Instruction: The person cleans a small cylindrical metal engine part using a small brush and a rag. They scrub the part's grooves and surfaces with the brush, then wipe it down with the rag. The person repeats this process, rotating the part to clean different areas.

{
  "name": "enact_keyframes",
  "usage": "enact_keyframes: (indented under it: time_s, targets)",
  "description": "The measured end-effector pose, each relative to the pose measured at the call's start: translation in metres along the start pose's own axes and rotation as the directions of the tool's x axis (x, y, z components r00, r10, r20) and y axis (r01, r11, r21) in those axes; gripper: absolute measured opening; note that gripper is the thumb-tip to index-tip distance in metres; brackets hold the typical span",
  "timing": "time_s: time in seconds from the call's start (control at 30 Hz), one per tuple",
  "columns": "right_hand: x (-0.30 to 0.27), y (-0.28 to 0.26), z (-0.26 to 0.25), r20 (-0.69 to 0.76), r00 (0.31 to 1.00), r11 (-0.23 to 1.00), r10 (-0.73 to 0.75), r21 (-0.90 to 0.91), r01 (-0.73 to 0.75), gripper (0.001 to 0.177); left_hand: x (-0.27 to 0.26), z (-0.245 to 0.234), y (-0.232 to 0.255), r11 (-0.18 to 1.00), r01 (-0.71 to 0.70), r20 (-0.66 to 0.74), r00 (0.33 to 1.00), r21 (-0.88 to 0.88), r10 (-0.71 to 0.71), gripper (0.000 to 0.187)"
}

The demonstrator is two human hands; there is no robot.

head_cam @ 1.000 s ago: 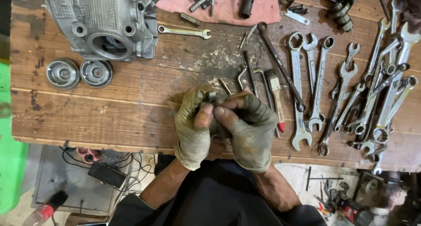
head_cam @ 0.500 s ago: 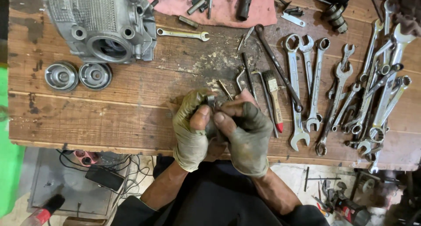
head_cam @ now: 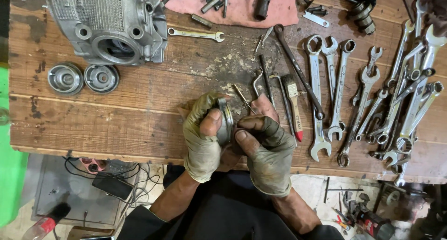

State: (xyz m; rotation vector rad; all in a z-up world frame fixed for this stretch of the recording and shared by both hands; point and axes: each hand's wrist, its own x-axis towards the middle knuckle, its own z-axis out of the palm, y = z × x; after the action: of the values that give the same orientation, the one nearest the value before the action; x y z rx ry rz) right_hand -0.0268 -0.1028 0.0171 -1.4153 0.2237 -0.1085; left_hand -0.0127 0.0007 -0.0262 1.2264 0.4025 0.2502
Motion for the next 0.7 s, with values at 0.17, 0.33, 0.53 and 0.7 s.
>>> enact_keyframes:
  time_s: [0.17, 0.33, 0.53, 0.7]
  targets:
    - [0.0, 0.02, -0.014, 0.039, 0.998, 0.99, 0.049, -0.131, -0.043, 0.017, 0.003, 0.0, 0.021, 0.99, -0.07, 0.024, 0.997, 0.121, 0.067, 0.02]
    - [0.004, -0.001, -0.001, 0.058, 0.997, 0.981, -0.041, -0.189, 0.051, 0.011, 0.0, -0.002, 0.006, 0.975, -0.143, 0.032, 0.99, 0.168, 0.14, 0.019]
    - [0.004, -0.005, 0.005, 0.056, 0.991, 0.976, -0.121, -0.173, 0.129, 0.008, -0.001, 0.003, 0.004, 0.97, -0.196, 0.048, 0.98, 0.146, 0.191, 0.019]
    - [-0.001, -0.01, 0.011, 0.029, 0.994, 0.97, -0.104, -0.217, 0.107, 0.011, -0.002, 0.0, 0.006, 0.969, -0.179, 0.115, 0.98, 0.17, 0.161, 0.028]
